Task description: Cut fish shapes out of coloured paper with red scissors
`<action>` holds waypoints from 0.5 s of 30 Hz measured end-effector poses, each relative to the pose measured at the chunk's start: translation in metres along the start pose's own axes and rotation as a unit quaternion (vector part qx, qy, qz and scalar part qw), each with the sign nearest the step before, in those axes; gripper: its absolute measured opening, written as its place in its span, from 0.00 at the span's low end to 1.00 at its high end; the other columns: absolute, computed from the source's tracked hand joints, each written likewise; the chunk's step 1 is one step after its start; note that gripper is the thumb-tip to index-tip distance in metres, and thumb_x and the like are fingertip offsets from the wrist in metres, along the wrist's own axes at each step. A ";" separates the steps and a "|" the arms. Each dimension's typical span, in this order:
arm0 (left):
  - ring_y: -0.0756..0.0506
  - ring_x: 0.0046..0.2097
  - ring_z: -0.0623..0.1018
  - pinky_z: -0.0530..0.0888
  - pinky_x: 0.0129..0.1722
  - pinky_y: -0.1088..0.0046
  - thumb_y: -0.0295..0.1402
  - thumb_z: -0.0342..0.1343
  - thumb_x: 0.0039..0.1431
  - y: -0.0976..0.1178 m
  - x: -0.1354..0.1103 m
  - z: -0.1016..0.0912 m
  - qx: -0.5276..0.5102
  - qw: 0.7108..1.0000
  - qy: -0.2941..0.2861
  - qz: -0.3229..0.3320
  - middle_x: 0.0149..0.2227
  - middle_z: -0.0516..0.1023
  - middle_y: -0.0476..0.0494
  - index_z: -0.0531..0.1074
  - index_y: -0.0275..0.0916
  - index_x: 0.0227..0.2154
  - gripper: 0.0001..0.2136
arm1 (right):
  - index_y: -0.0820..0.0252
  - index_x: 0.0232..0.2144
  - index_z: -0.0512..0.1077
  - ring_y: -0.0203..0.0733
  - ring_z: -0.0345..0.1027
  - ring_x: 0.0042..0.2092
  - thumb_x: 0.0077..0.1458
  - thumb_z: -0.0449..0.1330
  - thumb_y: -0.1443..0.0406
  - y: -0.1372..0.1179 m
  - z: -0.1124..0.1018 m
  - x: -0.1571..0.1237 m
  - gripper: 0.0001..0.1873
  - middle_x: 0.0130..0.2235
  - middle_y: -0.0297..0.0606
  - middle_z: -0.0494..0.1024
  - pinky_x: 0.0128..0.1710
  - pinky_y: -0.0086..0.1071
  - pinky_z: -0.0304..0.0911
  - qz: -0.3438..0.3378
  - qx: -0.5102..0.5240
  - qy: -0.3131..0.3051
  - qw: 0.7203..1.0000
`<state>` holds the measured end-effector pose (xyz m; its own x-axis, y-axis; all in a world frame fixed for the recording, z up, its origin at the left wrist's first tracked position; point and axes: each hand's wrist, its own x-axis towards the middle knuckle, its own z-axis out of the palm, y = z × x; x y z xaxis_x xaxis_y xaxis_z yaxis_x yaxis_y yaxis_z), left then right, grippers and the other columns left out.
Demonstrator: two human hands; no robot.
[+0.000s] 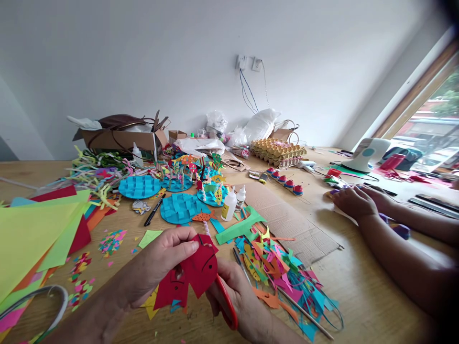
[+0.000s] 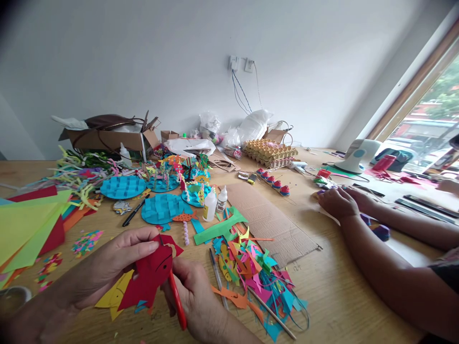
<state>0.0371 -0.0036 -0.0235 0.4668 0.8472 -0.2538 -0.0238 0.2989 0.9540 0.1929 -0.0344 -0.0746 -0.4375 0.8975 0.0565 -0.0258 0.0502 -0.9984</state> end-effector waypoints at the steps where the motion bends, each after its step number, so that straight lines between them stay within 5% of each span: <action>1: 0.53 0.25 0.65 0.61 0.26 0.78 0.38 0.56 0.51 0.000 0.000 0.000 0.008 1.000 -0.002 0.000 0.24 0.71 0.52 0.69 0.36 0.27 0.09 | 0.63 0.25 0.68 0.27 0.48 0.19 0.55 0.51 0.48 0.000 0.000 0.000 0.24 0.20 0.27 0.57 0.17 0.20 0.47 -0.002 0.002 0.001 1.000; 15: 0.54 0.23 0.64 0.61 0.25 0.79 0.36 0.57 0.51 0.001 -0.001 -0.011 -0.020 0.998 -0.045 -0.032 0.22 0.67 0.55 0.67 0.38 0.27 0.07 | 0.60 0.19 0.58 0.27 0.45 0.18 0.55 0.49 0.47 0.004 -0.002 -0.001 0.25 0.17 0.27 0.55 0.15 0.21 0.45 0.009 -0.005 -0.013 1.000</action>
<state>0.0271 0.0004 -0.0236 0.5453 0.7840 -0.2967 -0.0262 0.3697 0.9288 0.1954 -0.0341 -0.0787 -0.4602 0.8870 0.0383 -0.0081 0.0389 -0.9992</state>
